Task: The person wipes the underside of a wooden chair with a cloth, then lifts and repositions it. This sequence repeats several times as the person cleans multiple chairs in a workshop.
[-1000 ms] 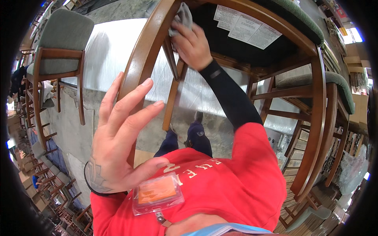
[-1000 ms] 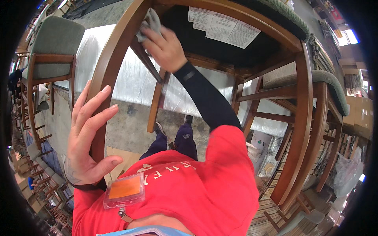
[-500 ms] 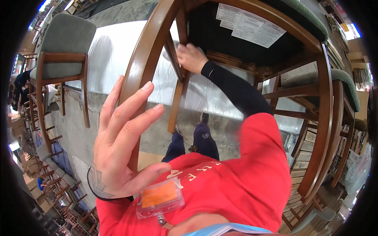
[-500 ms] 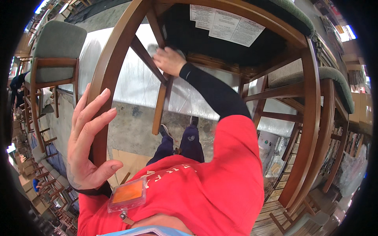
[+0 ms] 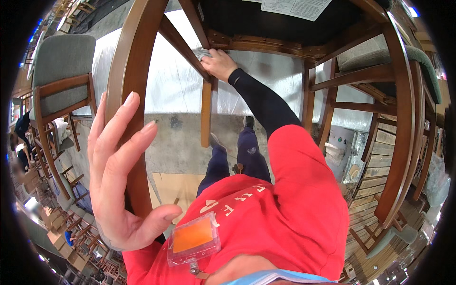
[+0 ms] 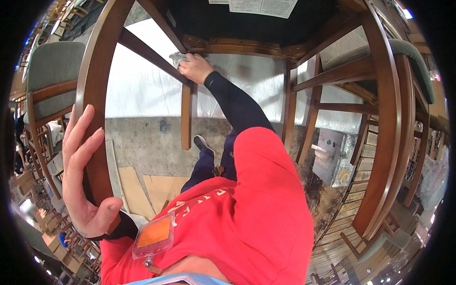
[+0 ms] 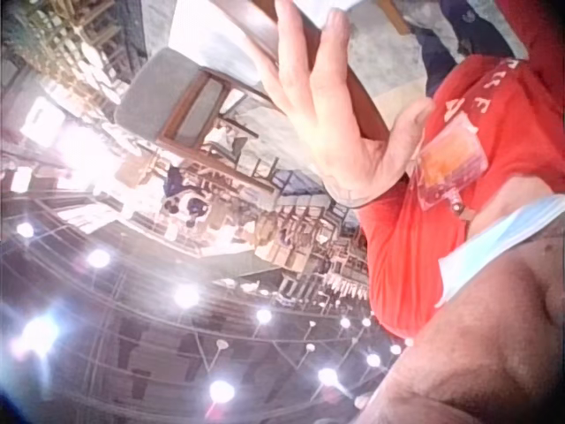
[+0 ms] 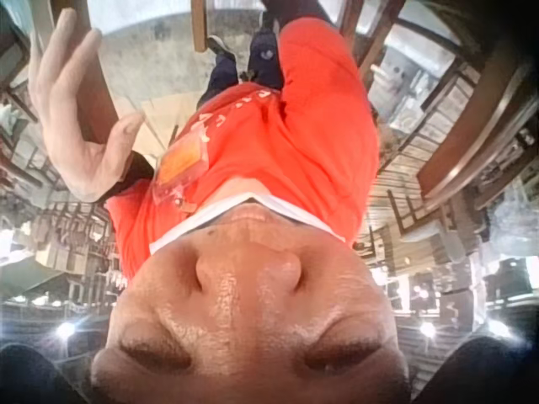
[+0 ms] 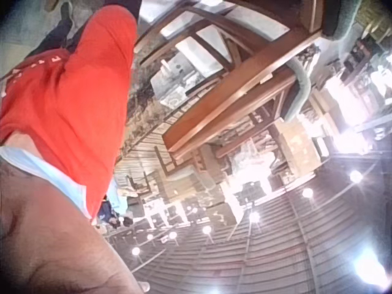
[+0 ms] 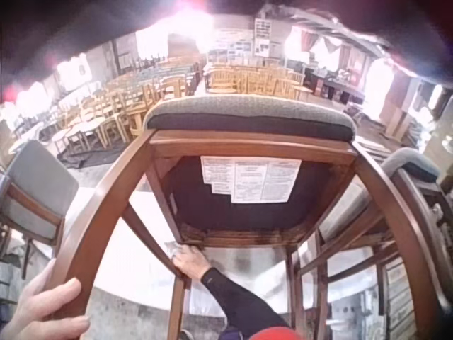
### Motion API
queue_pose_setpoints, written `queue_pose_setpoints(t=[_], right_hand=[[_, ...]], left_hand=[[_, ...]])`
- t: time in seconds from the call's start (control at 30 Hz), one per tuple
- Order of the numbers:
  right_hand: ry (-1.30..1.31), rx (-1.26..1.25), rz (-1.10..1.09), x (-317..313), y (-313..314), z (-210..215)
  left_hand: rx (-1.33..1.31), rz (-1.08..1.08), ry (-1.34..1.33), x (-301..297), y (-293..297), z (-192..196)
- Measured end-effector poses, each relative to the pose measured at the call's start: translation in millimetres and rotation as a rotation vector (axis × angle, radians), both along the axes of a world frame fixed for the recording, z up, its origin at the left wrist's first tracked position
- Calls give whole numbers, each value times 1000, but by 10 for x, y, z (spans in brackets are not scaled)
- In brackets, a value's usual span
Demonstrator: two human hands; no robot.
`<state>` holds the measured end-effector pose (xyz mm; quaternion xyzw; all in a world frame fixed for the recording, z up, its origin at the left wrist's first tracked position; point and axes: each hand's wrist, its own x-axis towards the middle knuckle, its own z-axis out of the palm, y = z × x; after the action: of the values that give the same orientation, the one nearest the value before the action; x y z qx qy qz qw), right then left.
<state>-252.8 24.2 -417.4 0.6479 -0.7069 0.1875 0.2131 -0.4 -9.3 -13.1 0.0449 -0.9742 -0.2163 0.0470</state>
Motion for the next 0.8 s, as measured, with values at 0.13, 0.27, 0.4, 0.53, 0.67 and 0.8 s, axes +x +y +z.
queue_pose_setpoints(t=[0.13,0.27,0.4,0.53,0.67,0.8], right_hand=[[-272,232,-263,-30,360,-198],[-567,251,-822,-388,1201,-63],[-448,-442,-332,-2,873,727],[-423,-339,-535,-181,261,652],[-661,108,-728,-4,332,477],[-703,50,-754,0,758,807]], left_hand=[[-18,-42,-3,-14,-37,17],[5,-59,87,-30,-45,-36],[-9,-6,71,67,-61,-69],[-31,-84,41,-67,6,49],[-23,-53,7,38,-40,8],[-27,2,2,71,-3,-14]])
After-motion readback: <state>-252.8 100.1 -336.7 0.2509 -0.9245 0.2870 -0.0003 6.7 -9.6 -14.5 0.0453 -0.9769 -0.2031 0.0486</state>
